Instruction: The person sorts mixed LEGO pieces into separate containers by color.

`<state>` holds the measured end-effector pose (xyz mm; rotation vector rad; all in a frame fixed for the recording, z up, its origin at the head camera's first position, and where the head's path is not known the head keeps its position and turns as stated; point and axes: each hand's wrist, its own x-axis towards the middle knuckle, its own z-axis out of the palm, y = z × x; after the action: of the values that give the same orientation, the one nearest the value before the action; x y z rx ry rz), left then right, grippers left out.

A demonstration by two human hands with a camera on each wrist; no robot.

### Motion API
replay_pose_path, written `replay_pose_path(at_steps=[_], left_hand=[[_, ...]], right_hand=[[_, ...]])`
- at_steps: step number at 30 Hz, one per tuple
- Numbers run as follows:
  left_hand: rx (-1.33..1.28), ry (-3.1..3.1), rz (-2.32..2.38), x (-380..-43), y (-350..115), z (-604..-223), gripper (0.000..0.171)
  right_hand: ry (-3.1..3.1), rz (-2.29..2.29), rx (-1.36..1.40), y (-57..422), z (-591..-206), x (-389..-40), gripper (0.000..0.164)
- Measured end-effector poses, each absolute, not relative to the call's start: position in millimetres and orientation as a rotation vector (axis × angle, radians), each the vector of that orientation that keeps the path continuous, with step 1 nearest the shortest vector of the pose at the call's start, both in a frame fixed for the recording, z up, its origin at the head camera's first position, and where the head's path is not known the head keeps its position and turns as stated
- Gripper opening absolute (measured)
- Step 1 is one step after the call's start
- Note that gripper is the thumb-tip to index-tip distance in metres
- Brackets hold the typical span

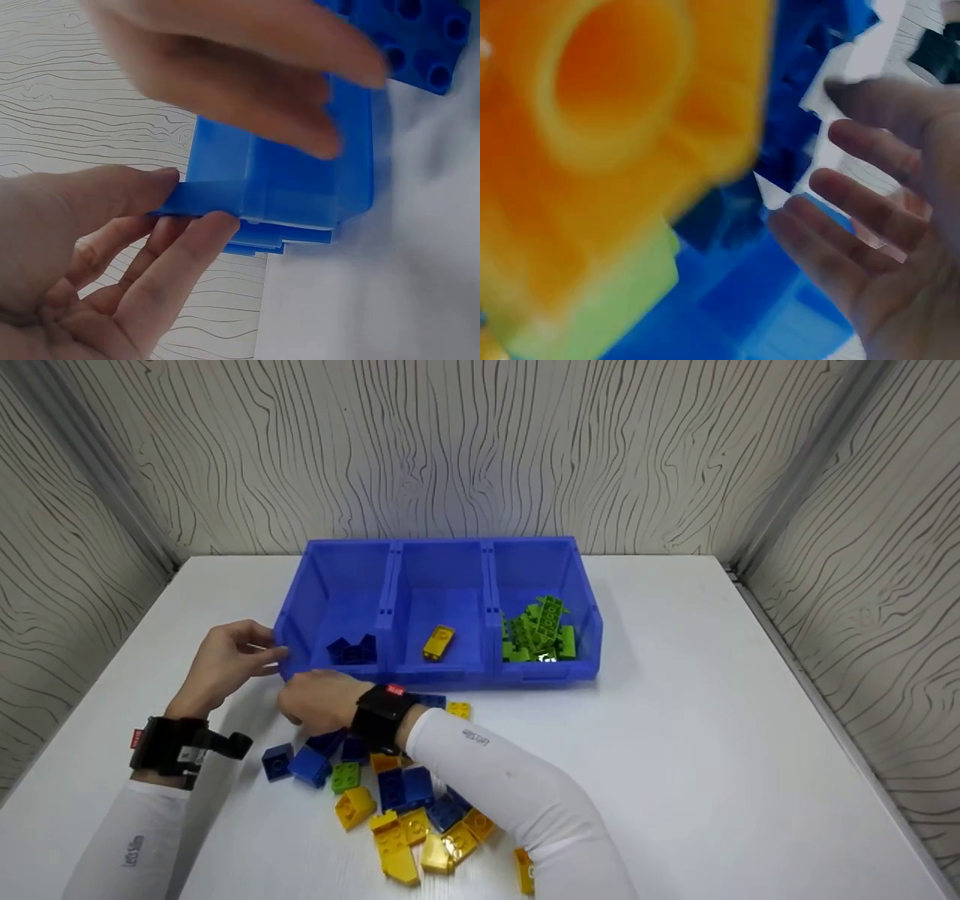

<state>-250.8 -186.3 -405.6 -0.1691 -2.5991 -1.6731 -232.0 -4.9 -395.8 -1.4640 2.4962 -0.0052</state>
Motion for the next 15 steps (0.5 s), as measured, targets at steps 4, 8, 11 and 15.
replay_pose_path(at_steps=[4,8,11,15], left_hand=[[-0.166,-2.616,-1.665,-250.3,-185.7,-403.8,0.019],[-0.149,-2.629,-1.66,-249.7,-186.9,-403.6,0.019],[-0.137,-2.628,-1.662,-250.0,-186.8,-404.5,0.02],[-0.115,-2.638,-1.652,-250.2,-186.8,-404.2,0.02]], right_hand=[[2.488,-0.125,-1.477,-3.4,-394.4,-232.6,0.009],[2.49,-0.235,-1.497,4.7,-378.8,-234.8,0.011],[2.515,-0.305,-1.505,12.7,-365.3,-239.5,0.011],[2.581,-0.376,-1.483,21.5,-351.4,-248.0,0.014]])
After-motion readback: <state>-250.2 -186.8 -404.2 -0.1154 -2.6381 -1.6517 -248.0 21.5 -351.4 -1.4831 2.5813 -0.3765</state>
